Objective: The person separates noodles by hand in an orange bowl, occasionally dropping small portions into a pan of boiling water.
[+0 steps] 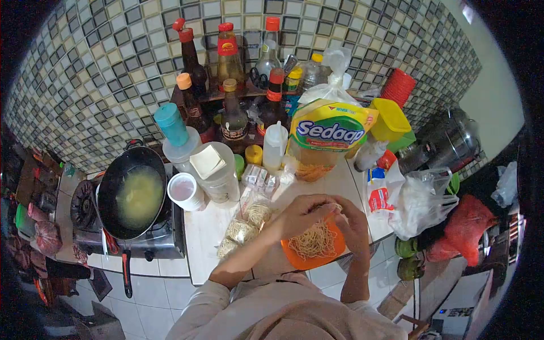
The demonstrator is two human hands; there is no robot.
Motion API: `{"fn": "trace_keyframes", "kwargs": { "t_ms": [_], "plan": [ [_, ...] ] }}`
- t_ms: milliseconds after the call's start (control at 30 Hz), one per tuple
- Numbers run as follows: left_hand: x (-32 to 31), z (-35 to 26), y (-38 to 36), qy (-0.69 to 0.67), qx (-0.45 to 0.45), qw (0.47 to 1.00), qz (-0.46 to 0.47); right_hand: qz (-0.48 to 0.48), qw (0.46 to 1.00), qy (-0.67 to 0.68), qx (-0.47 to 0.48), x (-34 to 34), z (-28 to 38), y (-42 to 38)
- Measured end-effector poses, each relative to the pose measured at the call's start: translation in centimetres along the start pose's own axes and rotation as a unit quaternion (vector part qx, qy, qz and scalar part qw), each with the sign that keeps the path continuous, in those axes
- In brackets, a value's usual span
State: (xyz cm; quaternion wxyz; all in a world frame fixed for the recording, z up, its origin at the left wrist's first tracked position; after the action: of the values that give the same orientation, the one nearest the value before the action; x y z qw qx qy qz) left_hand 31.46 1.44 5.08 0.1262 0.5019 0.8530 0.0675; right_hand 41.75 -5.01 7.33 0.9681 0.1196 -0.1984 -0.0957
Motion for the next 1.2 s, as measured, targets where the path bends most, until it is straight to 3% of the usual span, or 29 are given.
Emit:
{"fn": "trace_keyframes", "kwargs": {
  "t_ms": [33, 100, 233, 300, 333, 400, 633, 700, 733, 800, 833, 900, 933, 1000, 1133, 1200],
  "plan": [
    [0.1, 0.5, -0.1, -0.001, 0.001, 1.000, 0.001, 0.000, 1.000, 0.000, -0.002, 0.3, -0.3, -0.2],
    [0.3, 0.8, -0.5, -0.001, 0.003, 1.000, -0.003, 0.084, 0.987, -0.088, -0.106, 0.1, -2.3, -0.6],
    [1.2, 0.1, -1.8, 0.055, 0.049, 0.997, -0.035, 0.077, 0.992, 0.000, -0.097, 0.3, -1.4, -0.7],
    [0.9, 1.0, -2.5, -0.027, 0.128, 0.991, 0.003, 0.082, 0.990, 0.034, -0.109, 0.5, -1.6, -0.6],
    [0.8, 1.0, -2.7, -0.028, 0.128, 0.991, 0.002, 0.083, 0.990, 0.035, -0.110, 0.6, -1.7, -0.5],
    [0.1, 1.3, -3.2, -0.155, 0.138, 0.978, 0.029, 0.076, 0.991, -0.026, -0.107, 0.7, -2.0, -0.1],
    [-0.5, 0.4, -2.8, -0.275, 0.043, 0.959, 0.052, 0.052, 0.995, 0.032, -0.080, -0.7, -2.6, 0.2],
    [0.2, 0.5, -2.7, -0.308, 0.024, 0.950, -0.054, 0.059, 0.988, 0.095, -0.110, -1.7, -1.8, 0.0],
    [0.3, 0.9, -2.6, -0.308, 0.024, 0.950, -0.053, 0.058, 0.988, 0.094, -0.110, -1.7, -2.3, -0.2],
    [1.3, 1.4, -2.5, -0.245, 0.007, 0.964, -0.103, 0.085, 0.990, -0.029, -0.112, -2.1, -3.6, -0.7],
    [1.1, 1.1, -2.4, -0.245, 0.008, 0.964, -0.102, 0.085, 0.990, -0.029, -0.113, -2.4, -3.7, -0.8],
    [1.5, 0.3, -2.7, -0.060, 0.039, 0.985, -0.159, 0.024, 0.998, -0.052, -0.010, -2.5, -2.3, -0.8],
    [1.5, 0.5, -2.8, -0.060, 0.040, 0.985, -0.159, 0.024, 0.998, -0.052, -0.010, -2.4, -2.2, -0.8],
    [1.5, -1.0, -3.1, 0.212, -0.071, 0.957, -0.186, 0.046, 0.989, -0.142, 0.000, -2.4, -1.3, -0.9],
    [1.3, 0.7, -2.9, 0.168, -0.040, 0.970, -0.173, 0.061, 0.983, -0.173, -0.015, -2.2, -0.1, -1.0],
    [1.0, 1.2, -2.8, 0.279, -0.028, 0.954, -0.103, 0.080, 0.966, -0.244, 0.018, -1.8, 0.6, -0.9]
  ]
}}
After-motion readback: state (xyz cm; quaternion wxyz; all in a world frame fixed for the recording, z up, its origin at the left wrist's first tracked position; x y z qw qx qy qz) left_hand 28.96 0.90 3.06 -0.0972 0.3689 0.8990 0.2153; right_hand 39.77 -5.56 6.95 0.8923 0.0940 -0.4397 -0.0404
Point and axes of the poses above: each hand's wrist, its own y-axis towards the middle knuckle, its own x-axis out of the back of the hand, z = x × y, the point moved 6 cm from there along y, towards the middle knuckle, and after that the axes turned 6 degrees about z, right-handed, at the moved point
